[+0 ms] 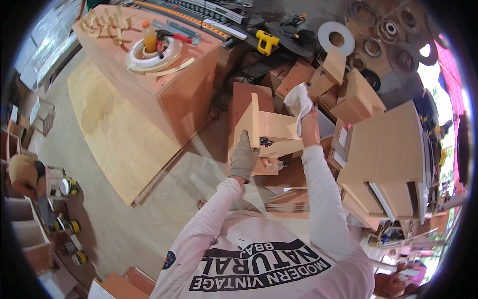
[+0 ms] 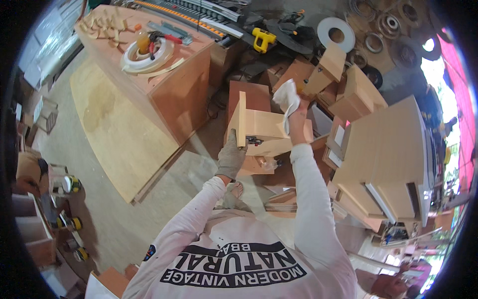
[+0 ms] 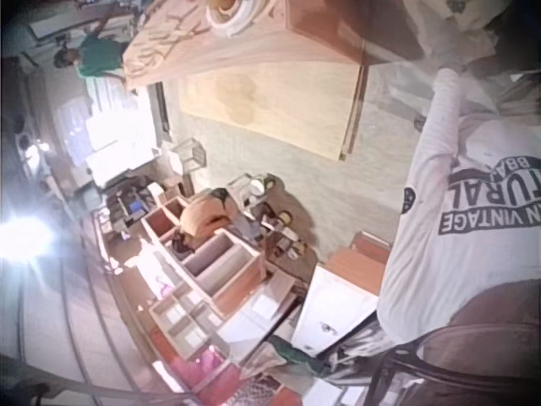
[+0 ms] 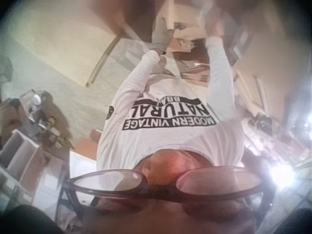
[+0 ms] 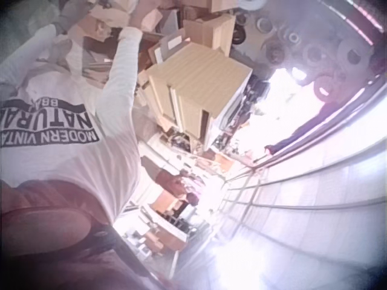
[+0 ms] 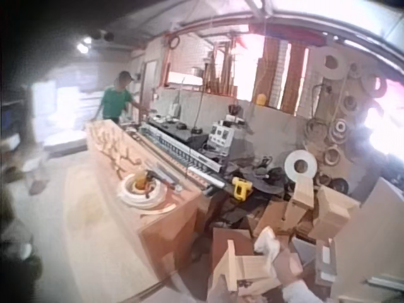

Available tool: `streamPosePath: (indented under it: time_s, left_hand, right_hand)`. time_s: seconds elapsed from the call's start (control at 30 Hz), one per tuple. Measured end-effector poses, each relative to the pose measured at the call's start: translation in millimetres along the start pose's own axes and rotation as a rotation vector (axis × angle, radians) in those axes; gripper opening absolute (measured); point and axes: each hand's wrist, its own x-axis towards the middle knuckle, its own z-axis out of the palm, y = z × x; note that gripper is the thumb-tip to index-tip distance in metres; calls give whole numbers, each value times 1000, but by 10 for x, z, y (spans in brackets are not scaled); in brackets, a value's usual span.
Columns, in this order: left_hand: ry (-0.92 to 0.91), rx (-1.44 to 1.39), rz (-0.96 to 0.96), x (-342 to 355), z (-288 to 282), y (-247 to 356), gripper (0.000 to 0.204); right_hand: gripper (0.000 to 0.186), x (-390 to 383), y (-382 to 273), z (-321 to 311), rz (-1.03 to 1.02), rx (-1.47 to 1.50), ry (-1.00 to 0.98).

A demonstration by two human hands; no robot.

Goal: The person pours liquid from a plastic bottle onto a white cloth and wipes a small wooden box with a drawer slide. The person repeatedly applies the liquid and wipes the box's surfaces.

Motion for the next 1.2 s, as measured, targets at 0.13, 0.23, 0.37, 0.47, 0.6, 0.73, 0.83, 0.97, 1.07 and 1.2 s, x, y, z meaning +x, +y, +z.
streamPosePath:
  time_s: [0.13,0.23,0.37,0.47,0.6,0.73,0.83,0.97,1.07,1.2]
  left_hand:
    - [-8,-61,56,72,73,-168,68]
    - [-15,-100,91,21,101,-241,65]
    - [-96,-107,-83,-17,145,-55,67]
    - [111,16,103,-55,185,-141,73]
    - [94,-2,97,-34,93,-136,77]
    - [10,2,54,1,-10,-37,70]
    - [-79,135,75,3,29,-79,62]
    - [81,150,162,197,589,-787,46]
    - [162,125,292,25,586,-730,36]
    - [67,-72,117,121,259,-389,63]
  right_hand:
    - [26,-736,-272,642,-497,-754,-409]
    - [30,-1027,-486,1023,-379,-1034,-467]
    - [30,-784,-421,998,-282,-1227,-473]
    - [36,-327,-339,1237,-301,-1201,-503]
    - [38,16,-251,1484,-264,-1203,-468]
    - [29,-356,-83,1389,-383,-1306,-350]
    - [35,-896,-138,1156,-456,-1204,-365]
    - [37,-1335,-545,1253,-434,-1203,-472]
    - [35,-1193,-504,1132,-345,-1219,-527]
    - [28,-587,-227,1250,-45,-903,-449]
